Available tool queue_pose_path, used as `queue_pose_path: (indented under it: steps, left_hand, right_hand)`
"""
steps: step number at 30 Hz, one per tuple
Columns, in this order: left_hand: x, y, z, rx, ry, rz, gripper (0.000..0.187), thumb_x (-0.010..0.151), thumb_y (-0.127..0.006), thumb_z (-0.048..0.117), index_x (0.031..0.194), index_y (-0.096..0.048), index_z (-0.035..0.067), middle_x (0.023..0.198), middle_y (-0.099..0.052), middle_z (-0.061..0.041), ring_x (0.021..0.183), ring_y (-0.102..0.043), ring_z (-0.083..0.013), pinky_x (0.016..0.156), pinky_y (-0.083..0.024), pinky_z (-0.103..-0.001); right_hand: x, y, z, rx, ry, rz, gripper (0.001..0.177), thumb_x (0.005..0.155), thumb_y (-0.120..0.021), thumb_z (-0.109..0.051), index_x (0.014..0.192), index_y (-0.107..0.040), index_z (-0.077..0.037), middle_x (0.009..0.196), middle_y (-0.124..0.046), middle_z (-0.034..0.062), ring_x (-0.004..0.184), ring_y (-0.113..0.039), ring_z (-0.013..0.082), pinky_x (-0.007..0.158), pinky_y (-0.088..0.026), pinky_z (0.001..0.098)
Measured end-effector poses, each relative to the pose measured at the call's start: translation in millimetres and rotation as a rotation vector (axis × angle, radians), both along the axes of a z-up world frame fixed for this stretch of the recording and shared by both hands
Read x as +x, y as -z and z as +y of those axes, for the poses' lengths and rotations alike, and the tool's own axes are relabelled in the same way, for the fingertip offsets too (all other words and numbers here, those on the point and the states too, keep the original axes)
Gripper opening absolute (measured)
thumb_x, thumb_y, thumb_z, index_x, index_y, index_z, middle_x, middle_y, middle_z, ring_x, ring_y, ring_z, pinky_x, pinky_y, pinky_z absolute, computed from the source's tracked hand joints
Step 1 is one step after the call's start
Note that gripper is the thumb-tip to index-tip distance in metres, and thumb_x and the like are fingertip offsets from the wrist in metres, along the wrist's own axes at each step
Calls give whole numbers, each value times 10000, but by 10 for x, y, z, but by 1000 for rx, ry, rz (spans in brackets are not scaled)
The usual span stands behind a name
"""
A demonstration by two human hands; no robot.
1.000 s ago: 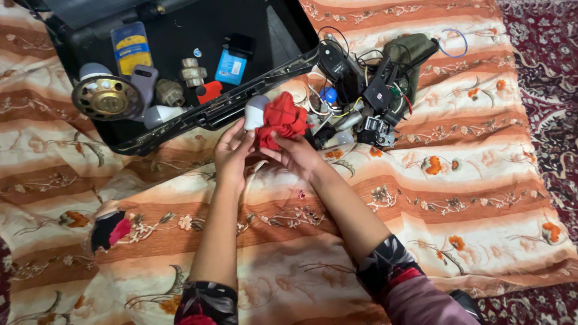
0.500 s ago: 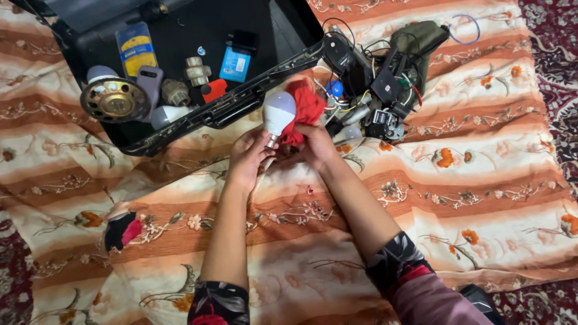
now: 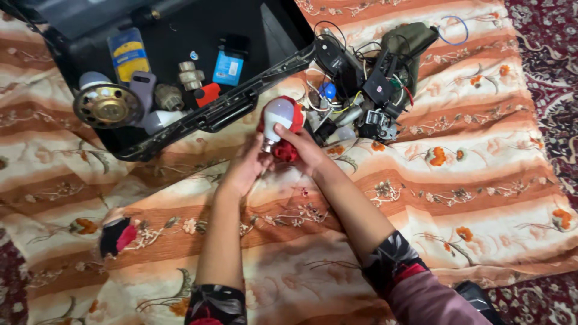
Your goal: The person wipes down several light bulbs and small electronic components by hand with a red cloth before placing them back into a tool box.
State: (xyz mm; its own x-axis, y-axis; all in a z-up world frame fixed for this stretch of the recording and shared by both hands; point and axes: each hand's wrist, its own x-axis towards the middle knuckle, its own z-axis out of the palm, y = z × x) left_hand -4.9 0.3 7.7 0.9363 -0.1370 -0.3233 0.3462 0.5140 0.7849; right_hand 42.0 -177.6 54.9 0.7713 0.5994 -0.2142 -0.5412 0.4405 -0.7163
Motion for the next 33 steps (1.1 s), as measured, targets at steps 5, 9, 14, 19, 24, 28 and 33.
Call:
queue_pose_path:
  steps: [5,9,14,19,24,28,33]
  left_hand:
    - [11,-30,-100,-3,-68,51,380,1019,-570,418,1236,-549,106,943,-617,-51,722,-583,-153,644,-537,-344]
    - [35,-19,-39,32,-106,34,454,1004,-560,472,1194,-601,62,991,-670,-58,772,-666,-169,663,-564,-340]
    - [74,61,-73,151,-92,-20,473,994,-591,507,1115,-644,53,930,-680,-61,717,-660,-157,648,-571,-322]
    - [54,65,-82,211,-129,9,485,980,-590,529,1121,-682,74,905,-687,-27,681,-636,-119,621,-545,-286]
    - [54,127,-107,277,-130,31,496,991,-575,532,1119,-691,67,862,-700,-18,627,-625,-126,568,-458,-252]
    - [84,219,-121,225,-139,-77,471,1016,-583,489,1141,-683,46,908,-704,-20,698,-643,-96,624,-552,-256]
    - [68,264,-157,365,-200,-185,440,1026,-633,392,1255,-665,18,985,-686,-2,830,-595,-52,651,-491,-228]
  right_hand:
    - [-32,-71,51,-139,185,-121,344,940,-763,-208,1180,-650,11,982,-741,126,753,-717,233,660,-608,390]
    - [-37,-22,145,-286,247,-218,319,908,-794,-135,1177,-680,-5,999,-751,78,815,-716,154,710,-600,325]
    - [-44,-23,128,-239,263,-190,312,880,-801,-112,1151,-675,-23,982,-745,74,790,-716,155,698,-604,324]
    - [-14,69,132,-309,284,-192,309,862,-817,-95,1129,-693,-4,981,-754,93,794,-723,172,701,-608,337]
    - [18,169,156,-322,346,-202,358,821,-841,-112,1127,-691,-2,983,-761,86,783,-733,161,696,-624,330]
    - [40,268,143,-449,437,-337,352,849,-864,-114,1134,-694,5,1013,-757,69,833,-718,129,755,-607,295]
    - [99,388,89,-488,449,-386,358,840,-853,-82,1145,-703,31,1042,-765,78,866,-728,155,785,-604,318]
